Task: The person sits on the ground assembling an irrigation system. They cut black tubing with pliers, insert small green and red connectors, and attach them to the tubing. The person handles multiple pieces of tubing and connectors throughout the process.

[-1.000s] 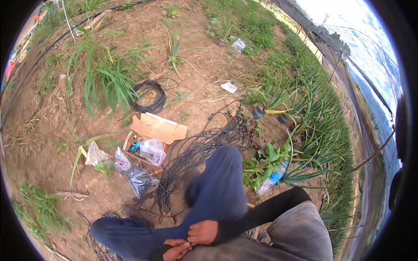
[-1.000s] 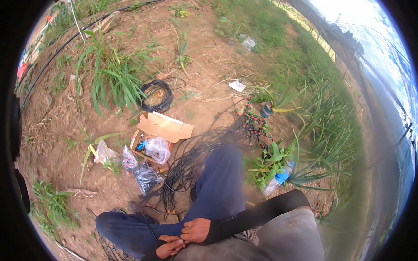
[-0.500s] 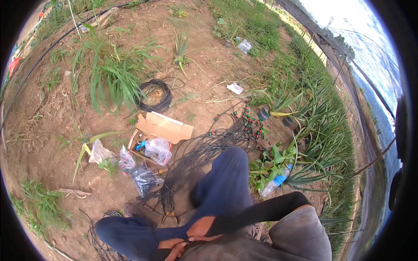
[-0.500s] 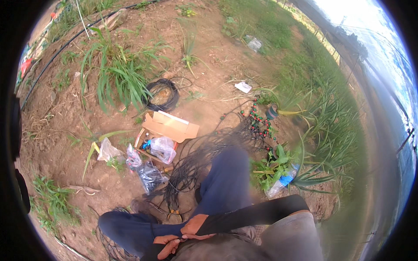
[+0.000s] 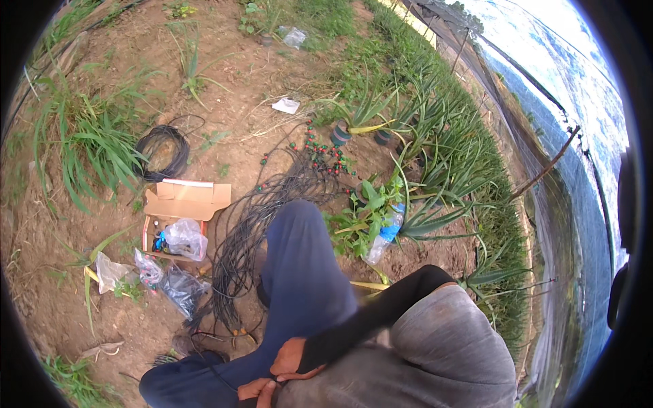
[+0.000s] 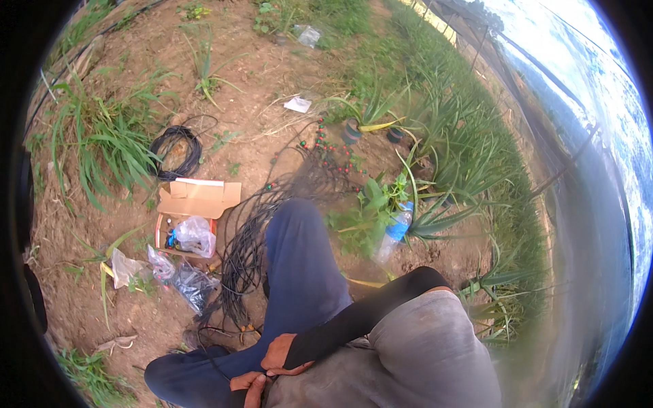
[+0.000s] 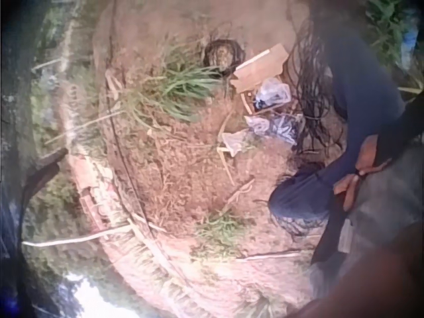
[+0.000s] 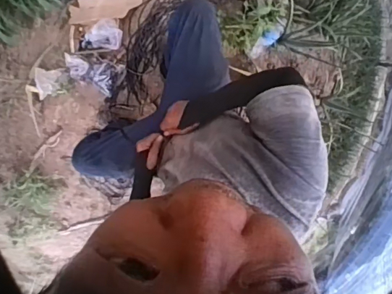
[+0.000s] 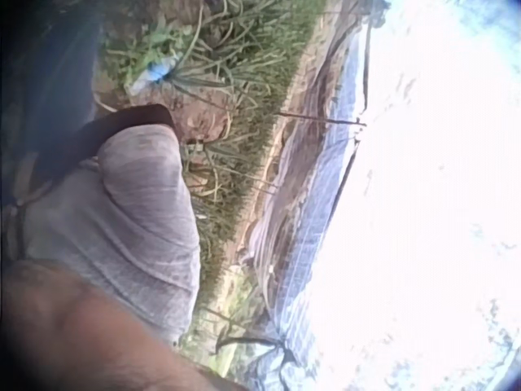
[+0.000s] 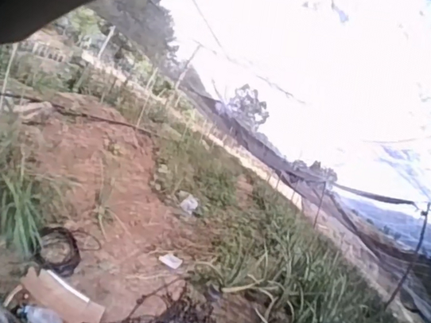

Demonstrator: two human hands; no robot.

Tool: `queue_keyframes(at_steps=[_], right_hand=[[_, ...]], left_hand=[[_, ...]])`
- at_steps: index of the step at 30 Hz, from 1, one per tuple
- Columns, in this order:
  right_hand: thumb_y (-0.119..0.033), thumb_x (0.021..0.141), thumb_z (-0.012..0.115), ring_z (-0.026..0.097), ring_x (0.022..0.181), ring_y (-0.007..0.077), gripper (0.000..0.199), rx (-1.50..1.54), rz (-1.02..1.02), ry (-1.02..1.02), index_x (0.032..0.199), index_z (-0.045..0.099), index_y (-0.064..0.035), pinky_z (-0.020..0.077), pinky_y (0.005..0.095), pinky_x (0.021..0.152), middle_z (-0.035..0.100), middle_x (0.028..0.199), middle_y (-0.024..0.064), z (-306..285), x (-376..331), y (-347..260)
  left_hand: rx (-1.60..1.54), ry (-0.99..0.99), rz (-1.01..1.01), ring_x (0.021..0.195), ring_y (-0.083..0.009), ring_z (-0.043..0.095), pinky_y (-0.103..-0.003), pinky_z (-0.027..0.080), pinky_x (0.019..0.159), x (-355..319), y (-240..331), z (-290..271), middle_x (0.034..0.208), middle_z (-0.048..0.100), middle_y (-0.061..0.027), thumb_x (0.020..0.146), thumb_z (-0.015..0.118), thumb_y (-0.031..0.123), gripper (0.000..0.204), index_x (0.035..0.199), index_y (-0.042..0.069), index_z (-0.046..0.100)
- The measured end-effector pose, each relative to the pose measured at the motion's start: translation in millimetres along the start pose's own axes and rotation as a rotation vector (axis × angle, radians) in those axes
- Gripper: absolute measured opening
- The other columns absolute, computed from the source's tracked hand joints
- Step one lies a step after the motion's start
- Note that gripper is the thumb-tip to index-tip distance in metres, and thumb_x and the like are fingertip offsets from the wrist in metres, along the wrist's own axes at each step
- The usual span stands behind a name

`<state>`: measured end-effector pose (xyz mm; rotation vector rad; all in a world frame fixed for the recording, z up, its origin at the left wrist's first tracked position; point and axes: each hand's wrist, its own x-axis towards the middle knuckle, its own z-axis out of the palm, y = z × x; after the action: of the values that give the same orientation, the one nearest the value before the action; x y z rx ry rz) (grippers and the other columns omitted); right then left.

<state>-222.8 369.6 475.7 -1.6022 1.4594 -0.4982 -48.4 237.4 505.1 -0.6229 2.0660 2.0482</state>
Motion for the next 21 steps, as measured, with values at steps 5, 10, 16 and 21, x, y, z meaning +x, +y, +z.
queue_keyframes(at_steps=[5,10,16,21], right_hand=[[-0.026,0.087,0.059,0.063,0.082,0.0322,0.021,-0.130,-0.157,0.165,0.078,0.057,-0.0070,0.0506,0.0461,0.065,0.063,0.079,0.0098,8,1,0],[-0.025,0.078,0.063,0.061,0.076,0.0272,0.018,-0.231,-0.313,0.315,0.075,0.056,-0.0087,0.0504,0.0407,0.059,0.058,0.072,0.0059,14,2,7],[-0.024,0.073,0.063,0.061,0.077,0.0248,0.017,-0.389,-0.316,0.367,0.079,0.056,-0.0096,0.0504,0.0382,0.060,0.056,0.074,0.0053,-5,20,11],[-0.023,0.088,0.062,0.062,0.083,0.0289,0.021,-0.007,-0.242,0.518,0.098,0.055,-0.0063,0.0501,0.0409,0.063,0.059,0.083,0.0081,-76,37,-10]], left_hand=[[-0.180,0.033,0.006,0.057,-0.0058,0.043,-0.026,0.032,0.052,-1,-12,11,0.063,0.054,0.0026,0.096,0.059,0.021,0.028,0.077,0.003,0.065],[-0.396,-0.117,-0.140,0.064,-0.0084,0.052,-0.026,0.039,0.057,3,-18,5,0.067,0.059,0.0009,0.095,0.061,0.023,0.027,0.078,0.003,0.068],[-0.400,-0.137,-0.251,0.040,-0.0086,0.037,-0.025,0.025,0.038,22,-41,-17,0.052,0.044,-0.0013,0.098,0.058,0.029,0.040,0.084,-0.008,0.061],[-0.234,0.196,-0.029,0.042,-0.0080,0.039,-0.024,0.028,0.040,38,6,-46,0.053,0.045,-0.0001,0.100,0.053,0.036,0.043,0.081,-0.002,0.060]])
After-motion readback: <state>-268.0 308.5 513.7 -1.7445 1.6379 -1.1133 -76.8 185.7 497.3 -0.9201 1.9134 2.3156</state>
